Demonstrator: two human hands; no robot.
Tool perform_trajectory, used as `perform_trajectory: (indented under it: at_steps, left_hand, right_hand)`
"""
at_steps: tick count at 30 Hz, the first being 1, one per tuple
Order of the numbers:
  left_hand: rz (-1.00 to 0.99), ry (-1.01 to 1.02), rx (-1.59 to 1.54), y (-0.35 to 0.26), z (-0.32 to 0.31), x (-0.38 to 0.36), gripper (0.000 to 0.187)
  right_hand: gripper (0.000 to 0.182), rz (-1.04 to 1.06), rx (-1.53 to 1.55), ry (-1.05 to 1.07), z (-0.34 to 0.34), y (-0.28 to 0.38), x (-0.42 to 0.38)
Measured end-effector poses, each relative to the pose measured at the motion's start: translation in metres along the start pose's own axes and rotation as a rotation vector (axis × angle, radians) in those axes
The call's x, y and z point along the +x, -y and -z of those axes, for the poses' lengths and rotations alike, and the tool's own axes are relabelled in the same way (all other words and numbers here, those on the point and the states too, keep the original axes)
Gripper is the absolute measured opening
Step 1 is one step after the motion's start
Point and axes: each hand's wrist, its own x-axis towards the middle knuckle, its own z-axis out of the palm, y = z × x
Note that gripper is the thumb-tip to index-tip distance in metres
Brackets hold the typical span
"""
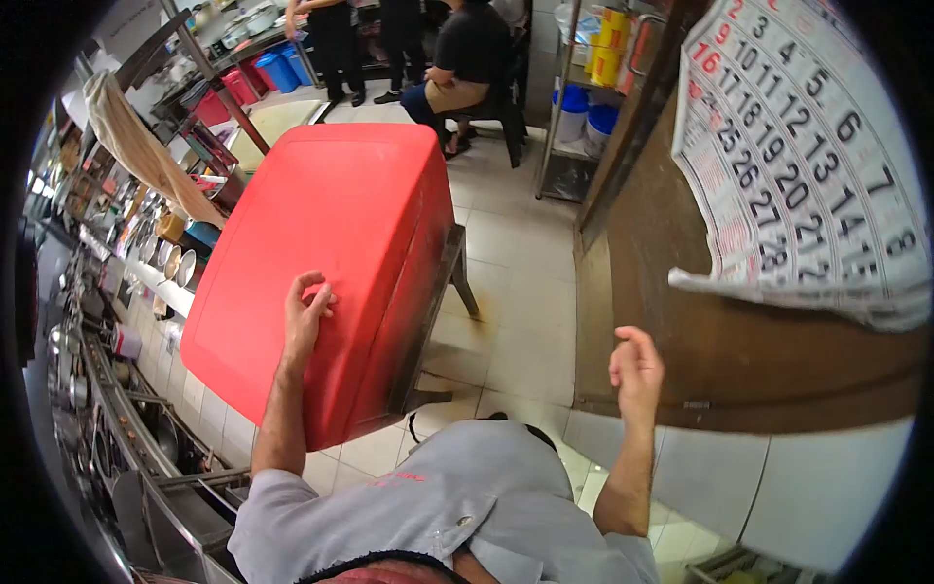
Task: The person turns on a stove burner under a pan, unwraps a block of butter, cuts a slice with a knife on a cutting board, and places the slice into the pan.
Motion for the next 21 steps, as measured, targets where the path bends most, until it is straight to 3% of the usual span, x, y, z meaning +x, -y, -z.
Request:
perform_trajectory:
  at_steps: [2,5,8,12,17,20,21]
  left_hand:
    - [0.003,-0.081,0.001,-0.012,-0.018,-0.003,0.035]
    - [-0.116,-0.152,-0.093,-0.041,-0.062,-0.002,0.032]
    - [-0.187,-0.254,-0.173,-0.062,-0.116,0.021,0.03]
    - [-0.228,-0.382,-0.2,-0.082,-0.175,0.067,0.029]
    - [-0.191,-0.627,0.069,-0.032,-0.19,0.137,0.031]
    - [0.025,-0.81,-0.125,0.012,-0.18,0.157,0.032]
    - [-0.08,-0.935,-0.112,0.02,-0.18,0.162,0.034]
  right_hand:
    - [0.018,-0.254,-0.164,-0.036,0.0,-0.046,0.038]
    - [0.02,-0.153,-0.309,0.116,0.003,-0.093,0.103]
    - [0.021,-0.159,-0.301,0.261,-0.008,-0.102,0.186]
    - [0.025,0.0,-0.335,0.428,-0.03,-0.092,0.301]
    - [0.025,0.127,-0.276,0.607,-0.092,-0.057,0.424]
    - [0.024,0.165,-0.198,0.746,-0.136,-0.059,0.465]
    - [0.024,0.166,-0.2,0.799,-0.151,-0.065,0.478]
